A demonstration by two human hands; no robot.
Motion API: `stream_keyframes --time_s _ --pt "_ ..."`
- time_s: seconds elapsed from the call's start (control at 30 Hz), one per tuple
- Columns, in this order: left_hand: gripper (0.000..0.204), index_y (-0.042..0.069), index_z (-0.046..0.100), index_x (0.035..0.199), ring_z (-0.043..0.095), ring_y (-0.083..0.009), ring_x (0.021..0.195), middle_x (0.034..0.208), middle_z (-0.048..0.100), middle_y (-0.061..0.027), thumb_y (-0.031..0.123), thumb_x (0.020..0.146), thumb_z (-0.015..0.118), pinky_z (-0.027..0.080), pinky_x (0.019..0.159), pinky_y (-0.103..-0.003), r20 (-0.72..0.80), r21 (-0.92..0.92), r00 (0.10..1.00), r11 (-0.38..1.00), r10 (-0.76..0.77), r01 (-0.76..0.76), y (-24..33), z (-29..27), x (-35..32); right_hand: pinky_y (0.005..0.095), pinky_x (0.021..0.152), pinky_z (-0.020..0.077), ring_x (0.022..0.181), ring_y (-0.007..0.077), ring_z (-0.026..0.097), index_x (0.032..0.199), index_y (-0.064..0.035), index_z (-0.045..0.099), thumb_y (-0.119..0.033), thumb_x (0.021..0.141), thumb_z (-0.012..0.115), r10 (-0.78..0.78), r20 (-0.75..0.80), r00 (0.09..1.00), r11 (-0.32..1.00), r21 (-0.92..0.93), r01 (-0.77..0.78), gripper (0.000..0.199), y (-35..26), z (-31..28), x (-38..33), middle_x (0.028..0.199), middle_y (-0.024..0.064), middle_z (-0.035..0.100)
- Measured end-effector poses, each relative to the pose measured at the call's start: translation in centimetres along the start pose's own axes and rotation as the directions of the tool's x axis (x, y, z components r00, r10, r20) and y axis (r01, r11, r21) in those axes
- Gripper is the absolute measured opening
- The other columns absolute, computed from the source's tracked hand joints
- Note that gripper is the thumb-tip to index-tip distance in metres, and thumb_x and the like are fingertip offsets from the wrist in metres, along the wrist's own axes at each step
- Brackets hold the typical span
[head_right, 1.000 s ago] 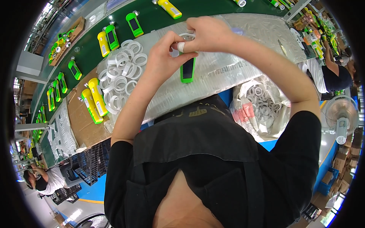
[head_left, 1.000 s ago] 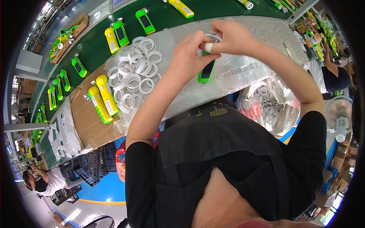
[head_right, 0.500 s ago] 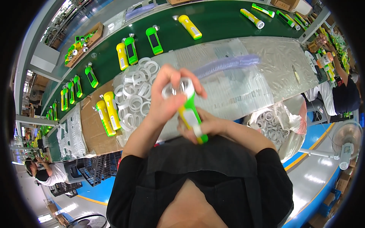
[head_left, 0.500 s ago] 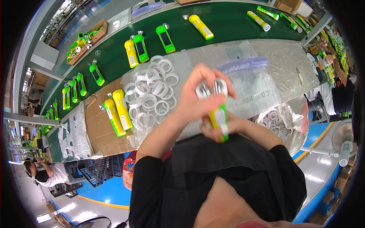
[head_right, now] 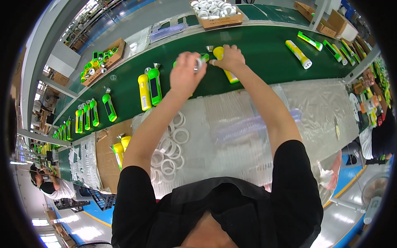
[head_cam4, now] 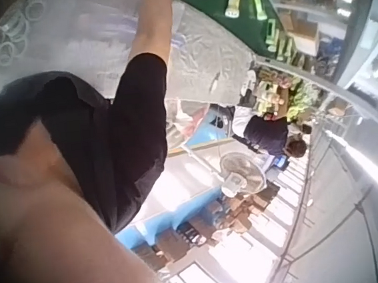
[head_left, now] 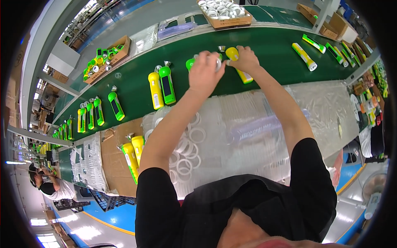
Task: Assembling plastic flashlights by attaching components and lens caps.
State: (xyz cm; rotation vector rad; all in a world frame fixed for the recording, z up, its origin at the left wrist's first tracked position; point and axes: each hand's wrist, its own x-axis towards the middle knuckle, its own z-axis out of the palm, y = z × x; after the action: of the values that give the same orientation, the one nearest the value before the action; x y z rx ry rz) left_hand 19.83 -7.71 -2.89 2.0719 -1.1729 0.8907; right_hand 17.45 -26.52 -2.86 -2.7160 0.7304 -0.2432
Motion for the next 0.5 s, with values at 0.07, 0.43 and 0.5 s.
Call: stream_keyframes --time_s 0.07,0.43,0.5 --pt "0.04 0.013 0.058 0.111 0.063 -0.0307 0.088 0.109 0.054 -0.012 0.028 0.078 0.075 0.055 0.071 -0.04 0.315 0.137 0.948 0.986 0.048 -0.095 -1.0 2.8 -0.6 0.0387 0.099 0.0481 0.119 0.0303 0.056 0.128 -0.0032 0.049 -0.046 0.07 0.079 -0.009 0.028 1.0 0.997 -0.071 0.011 0.078 0.3 1.5 2.2 0.124 0.0175 0.057" --pt "0.07 -0.003 0.062 0.11 0.066 -0.0282 0.1 0.101 0.068 -0.0159 0.064 0.091 0.05 0.053 0.081 -0.038 0.531 -0.454 0.783 0.671 -0.324 0.586 -0.8 -0.9 2.7 0.0407 0.085 0.0531 0.101 0.0338 0.065 0.125 0.0 0.048 -0.033 0.078 0.071 -0.275 -0.047 0.96 0.944 0.179 0.279 0.062 0.4 -5.8 -9.4 0.111 0.0202 0.065" --pt "0.076 -0.004 0.06 0.111 0.068 -0.0288 0.096 0.1 0.067 -0.0122 0.068 0.09 0.047 0.057 0.079 -0.042 0.832 -0.442 0.492 0.231 -0.257 0.867 2.3 -3.1 1.8 0.0414 0.082 0.0537 0.098 0.0349 0.066 0.126 -0.001 0.047 -0.035 0.079 0.072 -0.298 -0.024 0.954 0.926 0.235 0.295 0.064 0.3 -6.9 -13.6 0.11 0.0197 0.065"
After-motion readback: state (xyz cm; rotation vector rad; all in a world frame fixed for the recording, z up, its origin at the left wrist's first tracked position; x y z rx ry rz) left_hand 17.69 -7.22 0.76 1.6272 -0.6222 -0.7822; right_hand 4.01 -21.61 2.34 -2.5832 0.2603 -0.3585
